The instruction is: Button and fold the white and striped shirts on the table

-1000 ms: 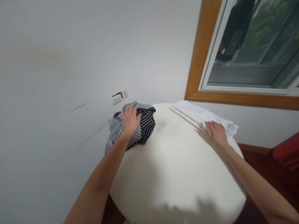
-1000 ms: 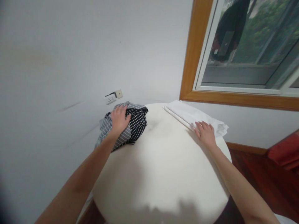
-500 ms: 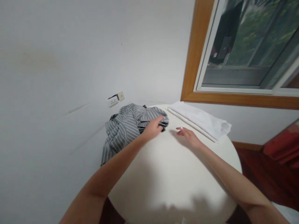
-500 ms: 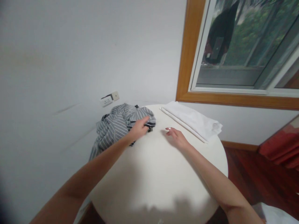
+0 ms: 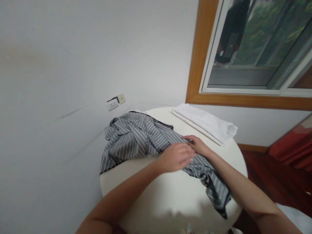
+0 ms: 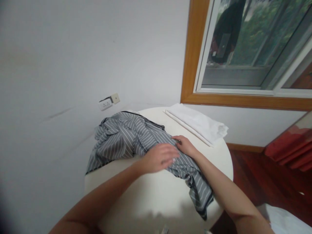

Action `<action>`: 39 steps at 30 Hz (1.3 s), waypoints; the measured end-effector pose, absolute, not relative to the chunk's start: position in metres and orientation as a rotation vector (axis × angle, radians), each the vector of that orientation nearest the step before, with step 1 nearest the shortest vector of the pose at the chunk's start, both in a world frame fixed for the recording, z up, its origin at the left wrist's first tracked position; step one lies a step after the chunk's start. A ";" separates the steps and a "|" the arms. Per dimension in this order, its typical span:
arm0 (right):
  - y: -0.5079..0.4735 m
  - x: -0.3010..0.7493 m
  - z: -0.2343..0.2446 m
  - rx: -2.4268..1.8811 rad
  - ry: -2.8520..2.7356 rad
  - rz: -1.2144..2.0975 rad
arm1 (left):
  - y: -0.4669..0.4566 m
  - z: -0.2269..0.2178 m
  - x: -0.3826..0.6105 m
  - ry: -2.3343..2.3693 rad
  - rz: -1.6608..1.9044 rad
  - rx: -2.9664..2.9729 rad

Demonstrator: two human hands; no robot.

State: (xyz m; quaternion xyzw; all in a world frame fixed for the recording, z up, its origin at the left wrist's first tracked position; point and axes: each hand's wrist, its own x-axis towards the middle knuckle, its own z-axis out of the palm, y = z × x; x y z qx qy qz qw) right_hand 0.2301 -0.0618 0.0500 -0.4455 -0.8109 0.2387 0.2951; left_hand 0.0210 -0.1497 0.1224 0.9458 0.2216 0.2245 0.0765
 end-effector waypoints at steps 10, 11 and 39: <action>-0.054 0.296 0.069 -1.526 -2.445 0.362 | -0.069 0.108 -0.124 2.612 0.342 2.194; -0.056 0.301 0.072 -1.596 -2.408 0.347 | -0.070 0.110 -0.125 2.595 0.284 2.208; -0.054 0.276 0.059 -1.854 -2.209 0.103 | -0.086 0.131 -0.065 2.010 0.773 2.548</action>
